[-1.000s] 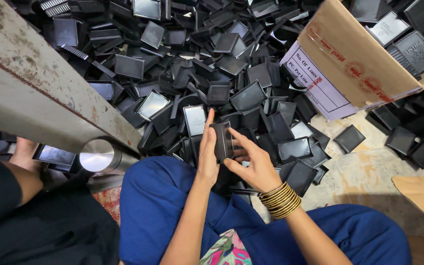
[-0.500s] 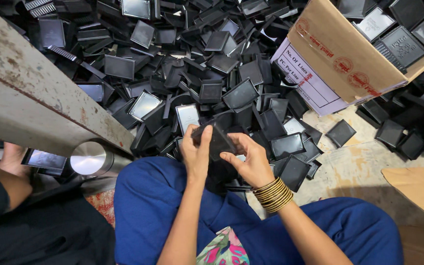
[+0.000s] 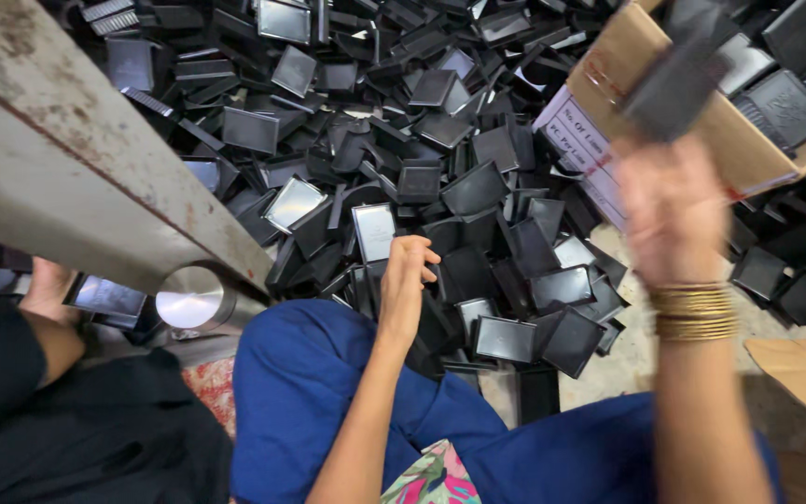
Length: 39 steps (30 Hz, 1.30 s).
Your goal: The person sits on the floor and repeatedly picks up small black plastic components from a large pile. They fit two pieces together by hand and place the assembled unit into a cardboard box. The process continues with many similar parts.
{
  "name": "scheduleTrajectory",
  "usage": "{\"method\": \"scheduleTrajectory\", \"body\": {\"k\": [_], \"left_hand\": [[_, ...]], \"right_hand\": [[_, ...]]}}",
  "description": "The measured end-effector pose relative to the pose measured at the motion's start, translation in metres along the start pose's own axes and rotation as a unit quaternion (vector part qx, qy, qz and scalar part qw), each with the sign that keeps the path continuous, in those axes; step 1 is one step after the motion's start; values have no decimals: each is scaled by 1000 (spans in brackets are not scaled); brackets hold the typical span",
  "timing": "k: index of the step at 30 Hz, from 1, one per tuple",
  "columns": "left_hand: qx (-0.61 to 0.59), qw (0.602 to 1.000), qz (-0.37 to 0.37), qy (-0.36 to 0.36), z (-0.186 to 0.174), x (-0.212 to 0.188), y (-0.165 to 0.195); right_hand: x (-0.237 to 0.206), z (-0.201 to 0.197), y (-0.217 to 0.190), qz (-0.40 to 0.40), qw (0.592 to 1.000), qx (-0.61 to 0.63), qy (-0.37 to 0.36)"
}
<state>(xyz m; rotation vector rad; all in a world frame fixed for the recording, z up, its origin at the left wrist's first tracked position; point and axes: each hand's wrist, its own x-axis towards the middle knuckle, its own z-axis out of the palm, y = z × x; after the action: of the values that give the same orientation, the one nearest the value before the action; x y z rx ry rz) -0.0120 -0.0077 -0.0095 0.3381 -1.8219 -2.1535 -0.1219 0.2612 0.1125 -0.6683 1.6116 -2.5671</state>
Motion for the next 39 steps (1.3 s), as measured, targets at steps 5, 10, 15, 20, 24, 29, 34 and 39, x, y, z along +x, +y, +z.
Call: {"method": "scheduleTrajectory", "body": {"k": [5,10,15,20,24,29,34,39], "left_hand": [[182,979,91,-22,-6,30,-1],[527,832,173,1,-38,157,-3],[736,654,142,106,-113,297,6],[802,596,-30,-26,-165,336,-15],[827,558,-37,-60,-164,332,-28],[769,629,-47,-107,-140,309,-7],[722,679,93,-95,-87,233,23],[435,888,144,-24,-39,116,54]], "right_hand": [[2,-8,-32,6,986,-164,-34],[-35,-3,40,180,841,-473,-190],[-53,7,74,94,729,-587,-339],[-56,22,68,128,654,-658,-351],[-58,21,64,140,644,-671,-340],[-61,16,71,146,644,-671,-336],[-50,14,75,85,704,-632,-312],[-49,35,71,18,827,-515,-226]]}}
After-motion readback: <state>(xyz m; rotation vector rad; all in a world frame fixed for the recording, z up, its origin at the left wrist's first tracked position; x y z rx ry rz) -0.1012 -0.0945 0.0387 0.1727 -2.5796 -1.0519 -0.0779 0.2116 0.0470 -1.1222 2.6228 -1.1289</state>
